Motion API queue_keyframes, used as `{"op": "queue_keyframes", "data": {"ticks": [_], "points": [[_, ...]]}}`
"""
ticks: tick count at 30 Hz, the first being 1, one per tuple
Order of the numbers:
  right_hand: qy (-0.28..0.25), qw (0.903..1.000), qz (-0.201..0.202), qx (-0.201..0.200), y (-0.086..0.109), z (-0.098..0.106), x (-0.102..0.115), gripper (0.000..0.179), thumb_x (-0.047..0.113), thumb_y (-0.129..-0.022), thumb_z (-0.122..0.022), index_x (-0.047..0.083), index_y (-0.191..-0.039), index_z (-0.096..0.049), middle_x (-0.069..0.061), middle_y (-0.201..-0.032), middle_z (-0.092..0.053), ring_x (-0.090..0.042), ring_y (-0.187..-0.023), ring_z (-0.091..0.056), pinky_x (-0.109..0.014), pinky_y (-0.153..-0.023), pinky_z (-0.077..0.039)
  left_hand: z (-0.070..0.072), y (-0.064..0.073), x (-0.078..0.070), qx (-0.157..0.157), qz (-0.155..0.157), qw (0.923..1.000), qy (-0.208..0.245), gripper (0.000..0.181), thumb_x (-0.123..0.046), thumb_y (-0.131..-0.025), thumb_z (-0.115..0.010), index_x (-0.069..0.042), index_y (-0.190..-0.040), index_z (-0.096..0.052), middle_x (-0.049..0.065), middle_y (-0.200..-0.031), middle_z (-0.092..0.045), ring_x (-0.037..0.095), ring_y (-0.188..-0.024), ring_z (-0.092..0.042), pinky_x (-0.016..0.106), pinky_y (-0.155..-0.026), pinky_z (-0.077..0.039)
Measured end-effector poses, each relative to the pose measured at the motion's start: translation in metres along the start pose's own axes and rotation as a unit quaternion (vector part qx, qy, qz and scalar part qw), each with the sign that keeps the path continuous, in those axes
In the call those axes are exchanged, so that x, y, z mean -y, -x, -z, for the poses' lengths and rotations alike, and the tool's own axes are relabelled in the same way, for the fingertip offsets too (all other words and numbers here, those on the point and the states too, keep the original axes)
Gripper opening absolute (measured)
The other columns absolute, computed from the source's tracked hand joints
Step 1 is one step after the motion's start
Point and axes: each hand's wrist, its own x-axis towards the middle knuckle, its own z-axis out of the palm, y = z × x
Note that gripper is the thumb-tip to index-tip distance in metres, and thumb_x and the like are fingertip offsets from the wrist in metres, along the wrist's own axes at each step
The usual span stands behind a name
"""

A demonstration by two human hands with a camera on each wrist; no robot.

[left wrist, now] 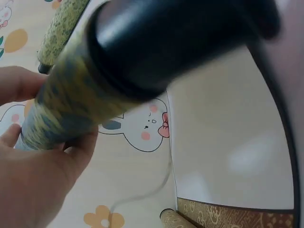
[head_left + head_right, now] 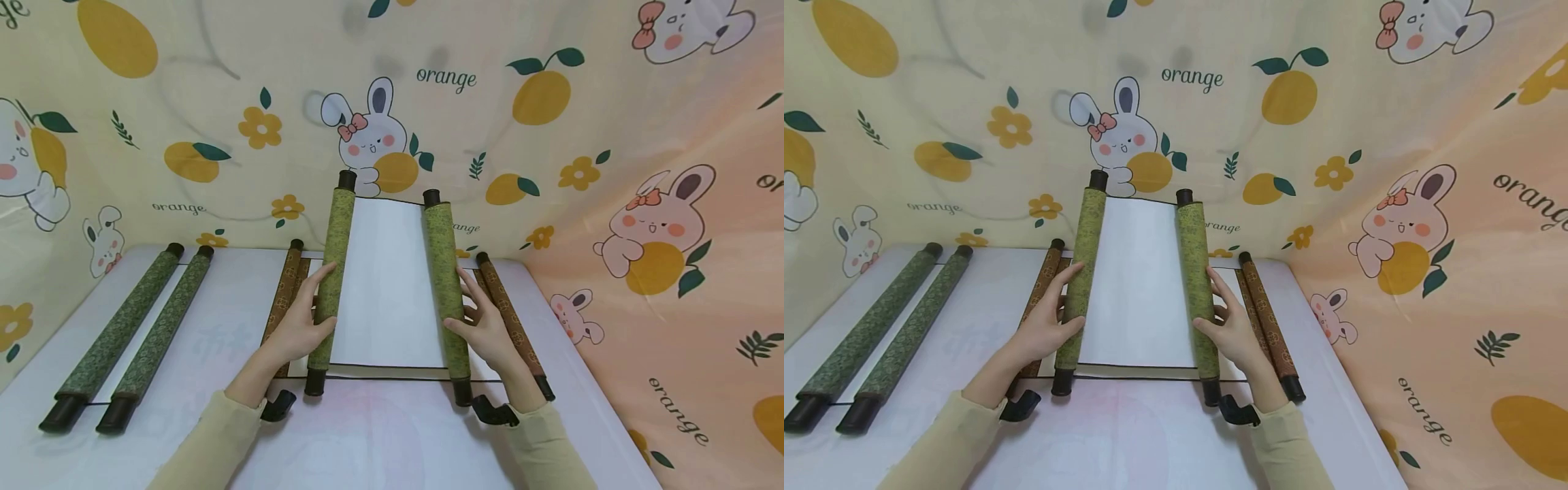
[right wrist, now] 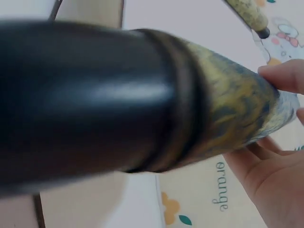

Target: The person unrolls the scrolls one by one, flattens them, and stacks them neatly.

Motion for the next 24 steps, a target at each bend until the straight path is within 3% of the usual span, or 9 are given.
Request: {"op": "queue_keyframes", "data": {"ticks": [5,7,11,14,16,18,20,22,24], "points": [[0.009,0.9999,0.006,-0.002,0.0,0.002,-0.001,0.09,-0.014,-0.093,-0.06,0.033,-0.164,-0.033,-0.01,-0.169,-0.025,-0.045,-0.143,-0.039,-0.029,-0.077,-0.053,0.001,0.0,-0.003,-0.001,0.013,0.9999,0.006,0.096,0.018,-0.087,-0.05,-0.022,-0.167,-0.016,0.009,-0.173,-0.008,0.032,-0.159,0.0,0.067,-0.118,-0.018],[0.008,0.9999,0.003,-0.012,-0.001,0.001,-0.002,0.09,-0.015,-0.091,-0.055,0.034,-0.164,-0.034,-0.001,-0.171,-0.023,-0.04,-0.121,-0.053,-0.025,-0.067,-0.047,0.0,0.001,-0.004,-0.006,0.021,0.9997,0.011,0.098,0.019,-0.085,-0.05,-0.024,-0.167,-0.017,0.008,-0.173,-0.007,0.033,-0.159,0.0,0.061,-0.113,-0.025],[-0.023,0.9995,-0.002,-0.022,-0.002,-0.001,-0.004,0.09,-0.017,-0.09,-0.046,0.031,-0.164,-0.033,0.005,-0.173,-0.018,-0.029,-0.128,-0.043,-0.025,-0.059,-0.035,-0.004,0.001,-0.005,-0.018,0.032,0.999,0.024,0.099,0.019,-0.084,-0.05,-0.025,-0.166,-0.016,0.008,-0.173,-0.006,0.034,-0.155,-0.009,0.042,-0.083,-0.045],[-0.043,0.9988,-0.006,-0.022,-0.003,-0.004,-0.005,0.089,-0.017,-0.091,-0.045,0.029,-0.165,-0.031,0.004,-0.174,-0.013,-0.025,-0.147,-0.021,-0.025,-0.061,-0.035,-0.007,0.0,-0.004,-0.027,0.033,0.9985,0.033,0.099,0.019,-0.084,-0.05,-0.025,-0.166,-0.016,0.008,-0.172,-0.005,0.034,-0.147,-0.016,0.035,-0.061,-0.041],[-0.035,0.999,-0.012,-0.024,-0.004,-0.006,-0.005,0.087,-0.014,-0.094,-0.052,0.031,-0.165,-0.03,0.004,-0.174,-0.012,-0.03,-0.146,-0.026,-0.022,-0.067,-0.04,-0.008,-0.001,-0.004,-0.033,0.03,0.9985,0.032,0.098,0.017,-0.085,-0.052,-0.024,-0.165,-0.016,0.008,-0.172,-0.006,0.033,-0.15,-0.014,0.038,-0.07,-0.043],[-0.016,0.9993,-0.019,-0.029,-0.003,-0.008,-0.005,0.088,-0.007,-0.096,-0.065,0.033,-0.165,-0.03,0.003,-0.174,-0.011,-0.035,-0.145,-0.033,-0.023,-0.075,-0.046,-0.01,-0.001,-0.003,-0.04,0.029,0.9984,0.026,0.096,0.013,-0.088,-0.059,-0.025,-0.165,-0.016,0.008,-0.172,-0.008,0.032,-0.155,-0.009,0.049,-0.093,-0.044],[0.0,0.9991,-0.025,-0.036,-0.003,-0.01,-0.005,0.092,0.001,-0.093,-0.076,0.036,-0.165,-0.03,0.002,-0.173,-0.012,-0.039,-0.143,-0.039,-0.028,-0.086,-0.05,-0.011,0.0,-0.002,-0.047,0.035,0.9981,0.018,0.095,0.007,-0.091,-0.067,-0.026,-0.165,-0.017,0.008,-0.172,-0.009,0.033,-0.158,-0.004,0.062,-0.112,-0.03],[0.009,0.9986,-0.029,-0.044,-0.003,-0.012,-0.006,0.096,0.005,-0.09,-0.082,0.036,-0.164,-0.031,0.002,-0.173,-0.014,-0.039,-0.141,-0.041,-0.035,-0.093,-0.051,-0.011,0.0,0.0,-0.059,0.037,0.9975,0.01,0.095,0.004,-0.092,-0.072,-0.027,-0.164,-0.019,0.008,-0.171,-0.012,0.034,-0.159,-0.004,0.069,-0.119,-0.016],[0.01,0.998,-0.031,-0.055,-0.003,-0.013,-0.006,0.094,0.002,-0.091,-0.08,0.036,-0.164,-0.032,-0.002,-0.171,-0.018,-0.038,-0.139,-0.043,-0.043,-0.096,-0.05,-0.01,0.0,0.002,-0.071,0.039,0.9968,-0.001,0.093,0.004,-0.092,-0.072,-0.027,-0.163,-0.02,0.009,-0.171,-0.015,0.034,-0.159,-0.007,0.068,-0.119,-0.018]]}}
